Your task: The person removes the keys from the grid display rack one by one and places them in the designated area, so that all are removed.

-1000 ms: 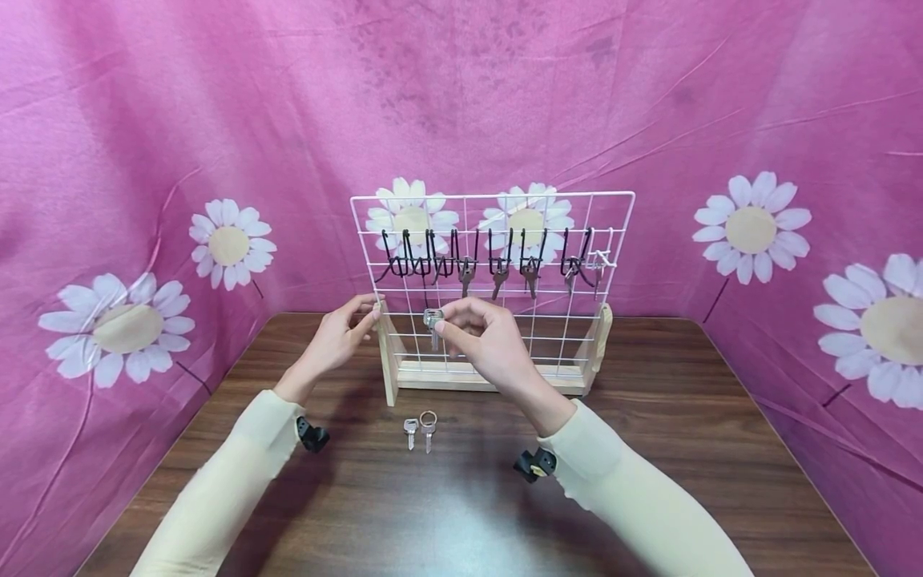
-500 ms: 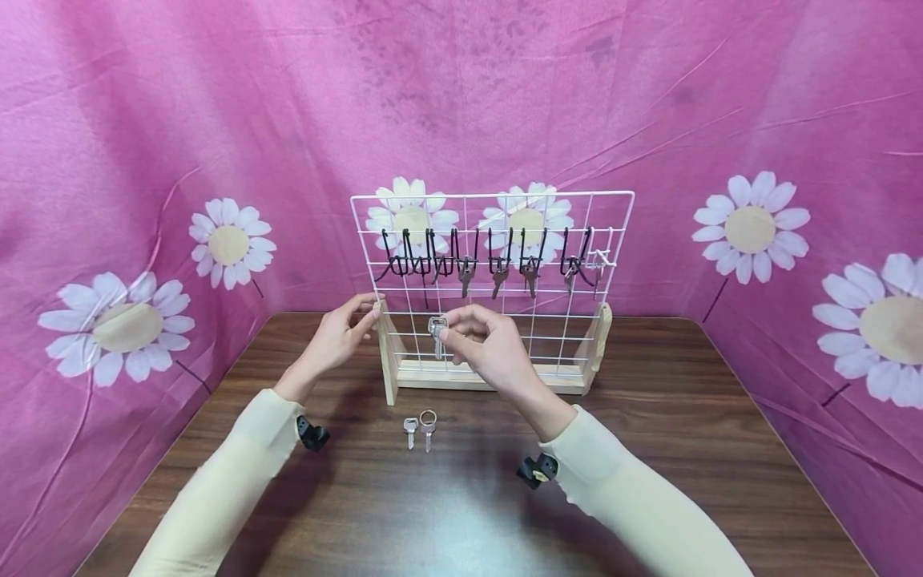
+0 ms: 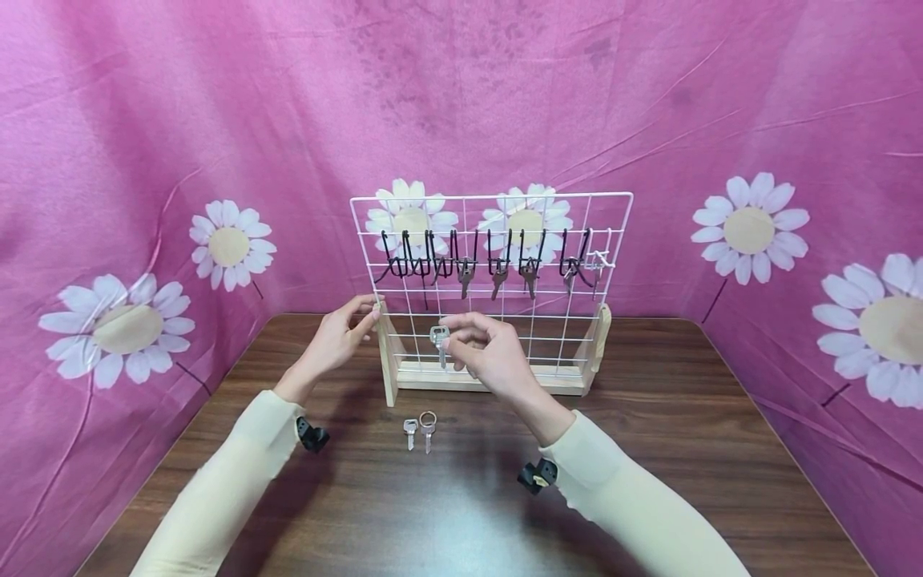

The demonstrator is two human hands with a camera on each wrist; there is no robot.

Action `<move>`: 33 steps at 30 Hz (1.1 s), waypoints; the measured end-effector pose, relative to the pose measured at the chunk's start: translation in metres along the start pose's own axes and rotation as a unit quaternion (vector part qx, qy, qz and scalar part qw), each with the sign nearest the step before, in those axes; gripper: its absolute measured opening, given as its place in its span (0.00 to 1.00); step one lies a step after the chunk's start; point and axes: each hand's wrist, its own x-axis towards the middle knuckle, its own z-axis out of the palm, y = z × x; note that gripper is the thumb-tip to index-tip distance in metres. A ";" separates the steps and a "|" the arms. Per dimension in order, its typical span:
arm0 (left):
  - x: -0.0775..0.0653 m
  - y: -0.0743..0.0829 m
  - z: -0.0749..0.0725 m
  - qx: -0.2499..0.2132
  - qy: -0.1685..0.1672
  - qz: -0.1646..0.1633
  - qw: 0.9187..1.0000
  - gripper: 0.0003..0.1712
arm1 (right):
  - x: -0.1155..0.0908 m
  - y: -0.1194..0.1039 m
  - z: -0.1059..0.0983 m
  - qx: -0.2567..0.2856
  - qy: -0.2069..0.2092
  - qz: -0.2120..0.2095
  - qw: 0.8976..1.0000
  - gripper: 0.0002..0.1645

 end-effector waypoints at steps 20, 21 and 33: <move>0.000 -0.002 0.001 -0.005 -0.002 -0.008 1.000 0.21 | -0.004 0.025 0.002 -0.021 -0.022 0.013 0.999 0.19; 0.000 -0.002 0.001 -0.005 -0.001 -0.007 1.000 0.21 | -0.004 0.026 0.003 -0.016 -0.024 0.016 0.999 0.19; 0.000 0.000 0.000 -0.004 -0.003 -0.006 1.000 0.21 | -0.007 0.045 0.006 -0.020 -0.039 0.046 0.998 0.18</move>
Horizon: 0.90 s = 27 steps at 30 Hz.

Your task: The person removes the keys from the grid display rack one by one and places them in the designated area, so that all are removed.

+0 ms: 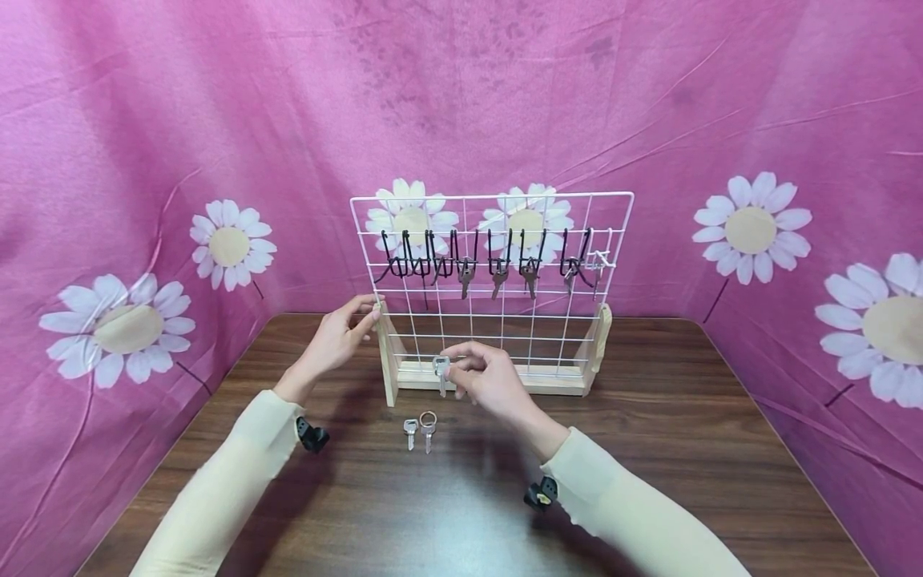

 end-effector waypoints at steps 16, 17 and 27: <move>-0.001 0.003 -0.001 0.012 0.003 -0.001 1.000 0.21 | -0.001 0.024 0.008 0.005 -0.008 0.059 0.998 0.20; -0.001 0.003 -0.001 0.014 0.002 -0.002 1.000 0.22 | -0.001 0.025 0.008 0.006 -0.009 0.063 0.998 0.20; -0.001 0.003 -0.001 0.006 0.002 0.002 1.000 0.21 | -0.002 0.041 0.012 0.022 -0.026 0.097 0.995 0.20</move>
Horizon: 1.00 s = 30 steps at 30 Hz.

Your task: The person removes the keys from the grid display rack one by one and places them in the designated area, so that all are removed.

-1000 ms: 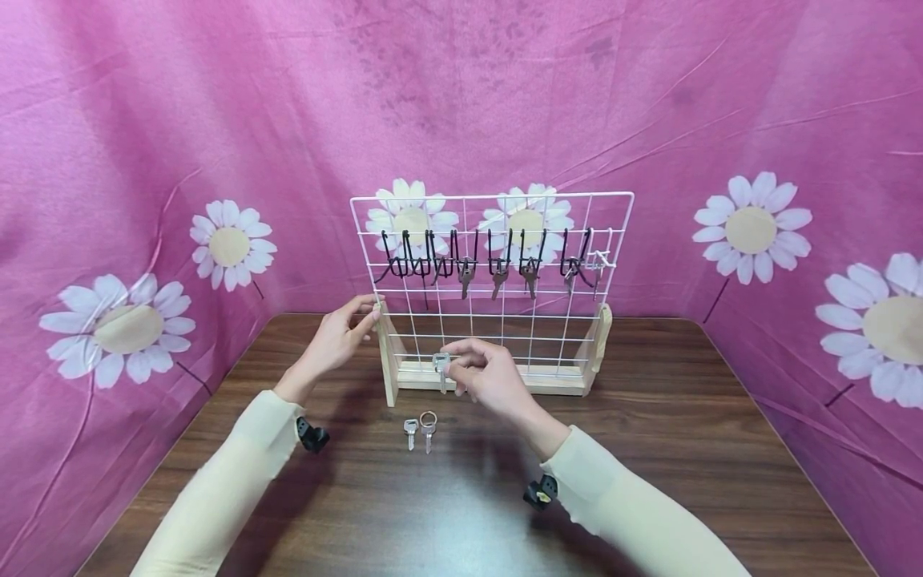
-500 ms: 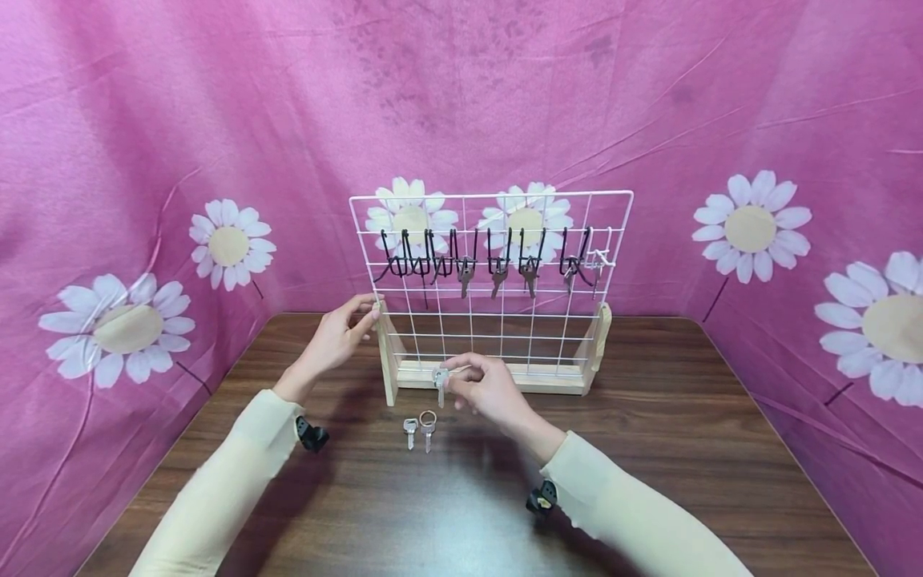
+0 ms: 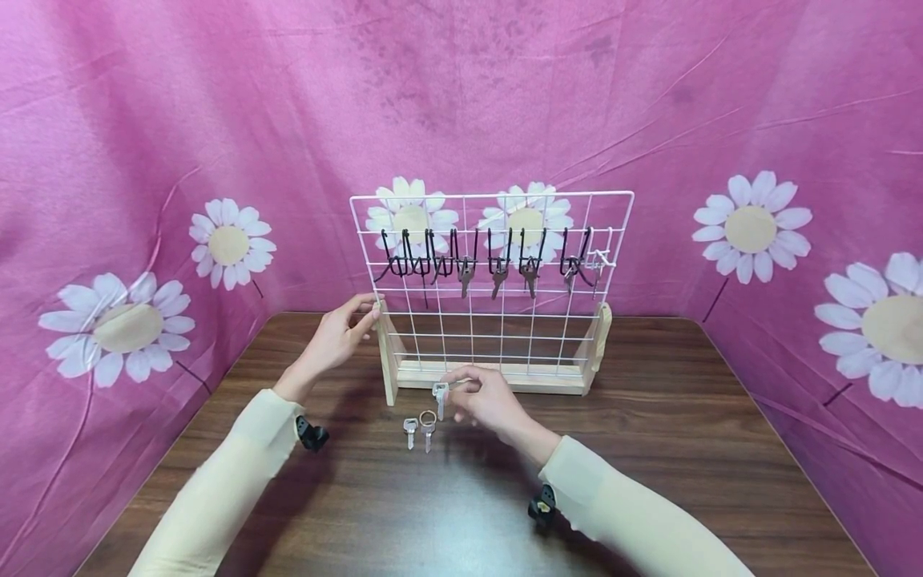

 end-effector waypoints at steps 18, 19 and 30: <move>0.001 -0.004 0.001 -0.005 0.001 0.011 1.000 0.20 | 0.012 0.027 0.001 -0.028 -0.018 0.042 0.999 0.20; 0.001 -0.003 0.001 -0.004 0.001 0.011 1.000 0.20 | 0.013 0.029 0.002 -0.032 -0.018 0.044 0.998 0.19; 0.001 -0.003 0.001 -0.004 0.004 0.015 1.000 0.21 | 0.016 0.039 0.004 -0.067 -0.029 0.062 0.995 0.16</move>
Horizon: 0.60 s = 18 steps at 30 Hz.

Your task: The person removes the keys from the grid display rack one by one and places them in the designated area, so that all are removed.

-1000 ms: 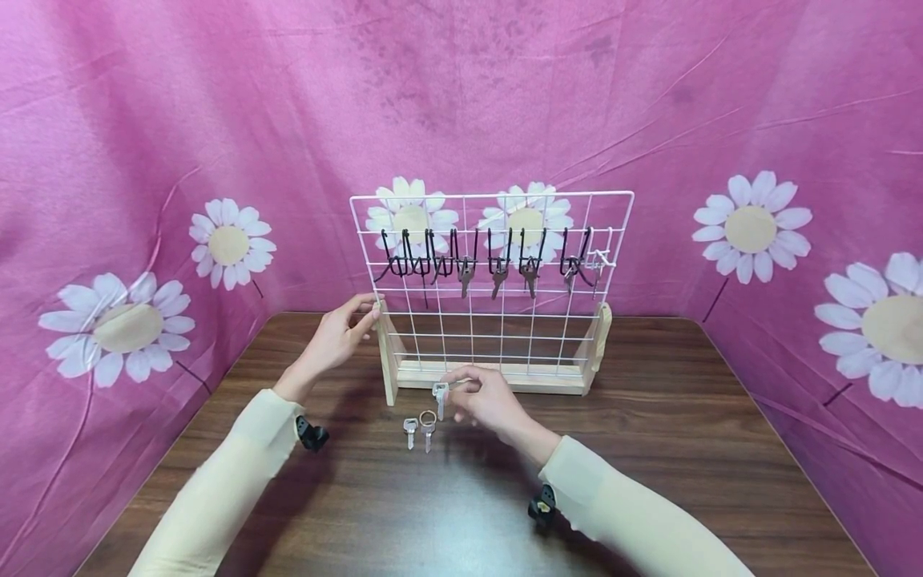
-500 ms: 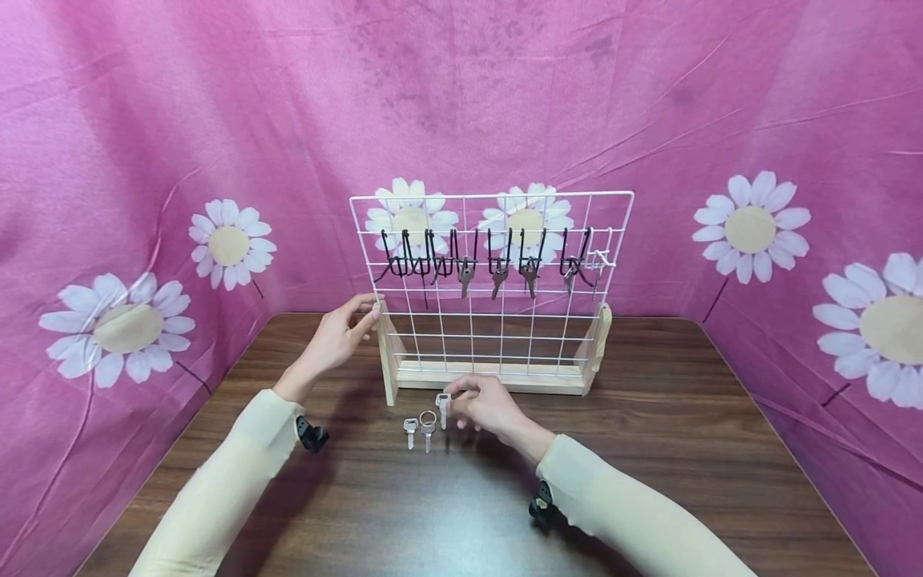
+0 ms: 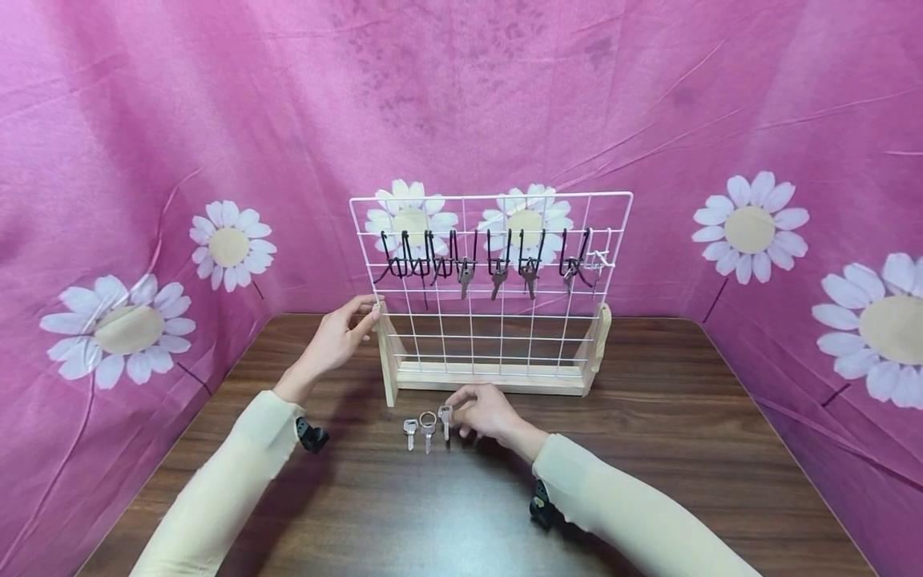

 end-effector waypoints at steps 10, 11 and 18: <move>0.000 -0.002 0.000 0.000 -0.004 -0.007 1.000 0.21 | 0.001 0.004 0.004 -0.014 -0.002 0.007 1.000 0.15; 0.000 -0.002 0.000 -0.001 -0.004 -0.006 1.000 0.21 | 0.001 0.004 0.005 -0.016 -0.001 0.009 1.000 0.14; 0.000 -0.001 -0.001 0.000 -0.004 -0.008 1.000 0.21 | 0.003 0.007 0.006 -0.025 0.002 0.017 1.000 0.11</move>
